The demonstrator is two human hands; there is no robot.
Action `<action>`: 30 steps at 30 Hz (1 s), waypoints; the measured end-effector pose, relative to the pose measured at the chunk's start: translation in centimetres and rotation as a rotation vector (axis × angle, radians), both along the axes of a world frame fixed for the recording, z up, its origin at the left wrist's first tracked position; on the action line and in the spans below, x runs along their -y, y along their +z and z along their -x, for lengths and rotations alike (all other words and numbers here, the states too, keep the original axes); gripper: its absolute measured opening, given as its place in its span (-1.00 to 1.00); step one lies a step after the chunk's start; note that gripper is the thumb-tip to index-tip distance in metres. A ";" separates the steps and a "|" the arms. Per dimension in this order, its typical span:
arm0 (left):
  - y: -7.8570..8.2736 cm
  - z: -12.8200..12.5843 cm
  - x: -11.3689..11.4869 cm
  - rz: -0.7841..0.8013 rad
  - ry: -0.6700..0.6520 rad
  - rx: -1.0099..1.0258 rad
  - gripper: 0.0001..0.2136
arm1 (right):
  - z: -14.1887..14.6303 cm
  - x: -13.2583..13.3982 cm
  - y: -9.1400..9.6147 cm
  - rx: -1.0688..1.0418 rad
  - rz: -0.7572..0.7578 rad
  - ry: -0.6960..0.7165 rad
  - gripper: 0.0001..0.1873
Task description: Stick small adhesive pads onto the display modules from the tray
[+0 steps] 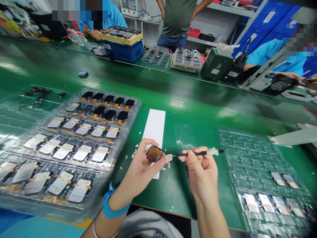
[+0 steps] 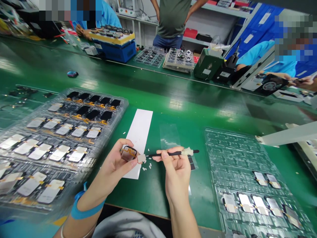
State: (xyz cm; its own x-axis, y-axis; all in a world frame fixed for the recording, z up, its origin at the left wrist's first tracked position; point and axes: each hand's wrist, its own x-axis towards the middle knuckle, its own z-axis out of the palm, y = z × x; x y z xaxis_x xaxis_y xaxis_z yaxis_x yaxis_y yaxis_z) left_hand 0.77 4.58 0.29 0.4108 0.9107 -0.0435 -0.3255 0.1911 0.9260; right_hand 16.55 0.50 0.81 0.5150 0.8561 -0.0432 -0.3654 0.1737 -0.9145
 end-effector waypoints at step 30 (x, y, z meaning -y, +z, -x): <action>0.2 -0.1 0.0 0.015 -0.031 0.031 -0.70 | 0.2 -0.3 -0.4 -0.200 0.084 0.043 -0.68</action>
